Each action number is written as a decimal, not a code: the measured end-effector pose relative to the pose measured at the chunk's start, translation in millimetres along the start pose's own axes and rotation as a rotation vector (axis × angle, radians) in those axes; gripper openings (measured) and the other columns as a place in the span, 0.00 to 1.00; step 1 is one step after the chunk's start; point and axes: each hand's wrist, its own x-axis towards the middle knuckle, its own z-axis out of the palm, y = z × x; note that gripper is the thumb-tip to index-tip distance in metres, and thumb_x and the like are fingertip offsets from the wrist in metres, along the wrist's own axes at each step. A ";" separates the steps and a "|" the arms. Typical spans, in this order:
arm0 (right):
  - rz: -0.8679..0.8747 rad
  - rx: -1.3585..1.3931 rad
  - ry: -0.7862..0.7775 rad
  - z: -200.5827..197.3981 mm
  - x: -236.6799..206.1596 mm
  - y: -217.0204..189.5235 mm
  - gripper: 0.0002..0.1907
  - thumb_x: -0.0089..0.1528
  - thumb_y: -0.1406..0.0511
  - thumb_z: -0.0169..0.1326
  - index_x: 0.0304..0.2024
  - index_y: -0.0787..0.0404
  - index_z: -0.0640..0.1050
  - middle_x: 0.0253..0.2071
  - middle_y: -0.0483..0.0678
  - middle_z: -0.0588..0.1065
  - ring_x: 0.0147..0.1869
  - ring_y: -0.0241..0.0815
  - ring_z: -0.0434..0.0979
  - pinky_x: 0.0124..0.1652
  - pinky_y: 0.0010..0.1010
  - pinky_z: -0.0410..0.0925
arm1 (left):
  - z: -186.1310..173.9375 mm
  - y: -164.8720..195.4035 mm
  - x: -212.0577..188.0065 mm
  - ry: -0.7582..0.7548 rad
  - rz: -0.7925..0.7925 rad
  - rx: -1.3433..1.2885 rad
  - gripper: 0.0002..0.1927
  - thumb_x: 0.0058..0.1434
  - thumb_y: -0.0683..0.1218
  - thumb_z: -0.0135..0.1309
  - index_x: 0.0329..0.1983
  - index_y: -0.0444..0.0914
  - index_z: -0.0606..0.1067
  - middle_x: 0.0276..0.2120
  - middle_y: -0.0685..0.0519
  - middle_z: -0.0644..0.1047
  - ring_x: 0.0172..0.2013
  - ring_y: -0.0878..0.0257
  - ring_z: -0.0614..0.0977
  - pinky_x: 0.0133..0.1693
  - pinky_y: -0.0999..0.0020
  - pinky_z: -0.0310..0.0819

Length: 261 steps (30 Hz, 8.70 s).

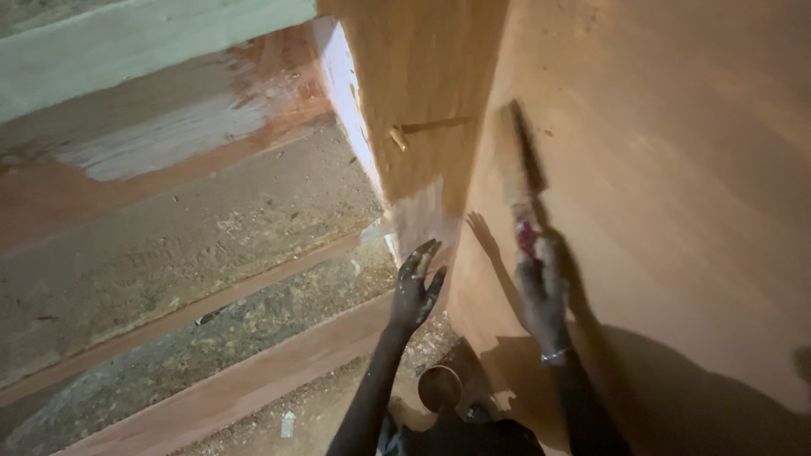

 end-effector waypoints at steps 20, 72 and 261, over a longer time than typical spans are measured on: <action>-0.089 -0.024 -0.026 4.9 24.5 -81.6 0.14 0.71 0.65 0.50 0.59 0.59 0.71 0.27 0.34 0.66 0.25 0.23 0.60 0.24 0.14 0.56 | -6.1 -10.4 -5.1 -0.027 -0.018 0.018 0.27 0.66 0.43 0.56 0.68 0.40 0.68 0.64 0.43 0.72 0.62 0.43 0.75 0.61 0.52 0.69; 0.218 0.018 -0.219 15.8 -27.2 68.3 0.11 0.71 0.61 0.49 0.54 0.57 0.69 0.27 0.35 0.66 0.25 0.24 0.61 0.22 0.18 0.57 | -7.1 -1.1 -5.5 -0.023 -0.060 0.021 0.25 0.68 0.44 0.55 0.68 0.39 0.69 0.64 0.42 0.72 0.62 0.42 0.74 0.62 0.51 0.68; 0.633 0.428 0.220 132.1 -109.3 5.2 0.17 0.69 0.54 0.44 0.44 0.61 0.75 0.20 0.39 0.69 0.16 0.29 0.61 0.17 0.20 0.56 | -52.6 -41.1 -3.8 -0.273 0.100 -0.276 0.21 0.70 0.43 0.52 0.65 0.36 0.70 0.61 0.40 0.74 0.61 0.43 0.76 0.62 0.55 0.69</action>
